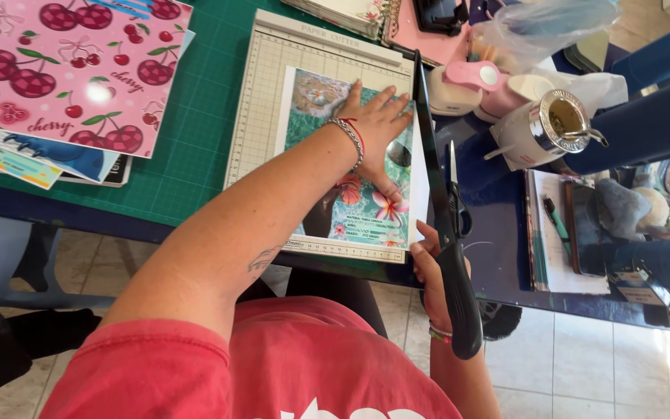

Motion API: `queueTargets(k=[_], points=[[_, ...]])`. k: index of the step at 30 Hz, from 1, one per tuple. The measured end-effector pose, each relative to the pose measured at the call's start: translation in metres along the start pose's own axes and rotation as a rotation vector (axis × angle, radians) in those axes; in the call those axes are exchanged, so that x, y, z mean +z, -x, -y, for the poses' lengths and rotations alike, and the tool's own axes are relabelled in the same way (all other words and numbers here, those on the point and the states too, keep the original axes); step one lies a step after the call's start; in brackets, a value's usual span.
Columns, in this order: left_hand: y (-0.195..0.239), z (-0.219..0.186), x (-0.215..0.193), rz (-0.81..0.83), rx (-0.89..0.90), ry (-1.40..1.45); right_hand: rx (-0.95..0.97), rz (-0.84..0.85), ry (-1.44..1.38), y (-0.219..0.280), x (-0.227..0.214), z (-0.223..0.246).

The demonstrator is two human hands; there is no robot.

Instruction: The person uses a paper cutter to trim a sheet of decorative paper featuring a turtle and flowers. They align the paper on the cutting mat, press down the cutter's blade, and then lift the trimmed sheet to inspect it before placing it back on the mat.

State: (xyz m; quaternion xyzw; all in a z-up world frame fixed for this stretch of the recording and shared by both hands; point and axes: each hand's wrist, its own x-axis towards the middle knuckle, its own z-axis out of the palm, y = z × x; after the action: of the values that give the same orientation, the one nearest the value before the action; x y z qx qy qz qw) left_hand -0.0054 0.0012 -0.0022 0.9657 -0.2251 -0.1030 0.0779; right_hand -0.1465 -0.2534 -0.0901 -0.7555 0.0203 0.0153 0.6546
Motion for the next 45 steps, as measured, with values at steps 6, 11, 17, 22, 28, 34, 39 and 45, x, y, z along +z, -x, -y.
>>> queueTargets(k=[6,11,17,22,28,34,39,45], points=[[-0.008,0.0,-0.004,0.133,0.01,-0.067,0.05,0.003,0.109,0.008,0.012,0.028],[-0.011,0.003,0.005,0.085,0.026,-0.015,0.066,0.016,0.117,0.01,0.013,0.035],[-0.01,0.009,0.012,0.034,0.079,0.002,0.11,0.008,0.183,0.012,0.017,0.047],[-0.008,0.019,0.022,-0.037,0.138,-0.024,0.122,0.001,0.194,0.013,0.019,0.052],[0.009,0.027,0.014,-0.12,0.144,-0.006,0.011,-0.01,0.051,0.006,0.012,0.032],[0.019,0.039,-0.011,0.021,0.142,-0.036,0.012,-0.042,0.051,0.008,0.017,0.04],[0.016,0.048,-0.007,0.058,0.125,-0.063,0.036,-0.053,0.034,0.009,0.017,0.036],[0.01,0.025,-0.002,-0.065,0.055,-0.099,0.056,-0.045,0.028,0.01,0.017,0.034]])
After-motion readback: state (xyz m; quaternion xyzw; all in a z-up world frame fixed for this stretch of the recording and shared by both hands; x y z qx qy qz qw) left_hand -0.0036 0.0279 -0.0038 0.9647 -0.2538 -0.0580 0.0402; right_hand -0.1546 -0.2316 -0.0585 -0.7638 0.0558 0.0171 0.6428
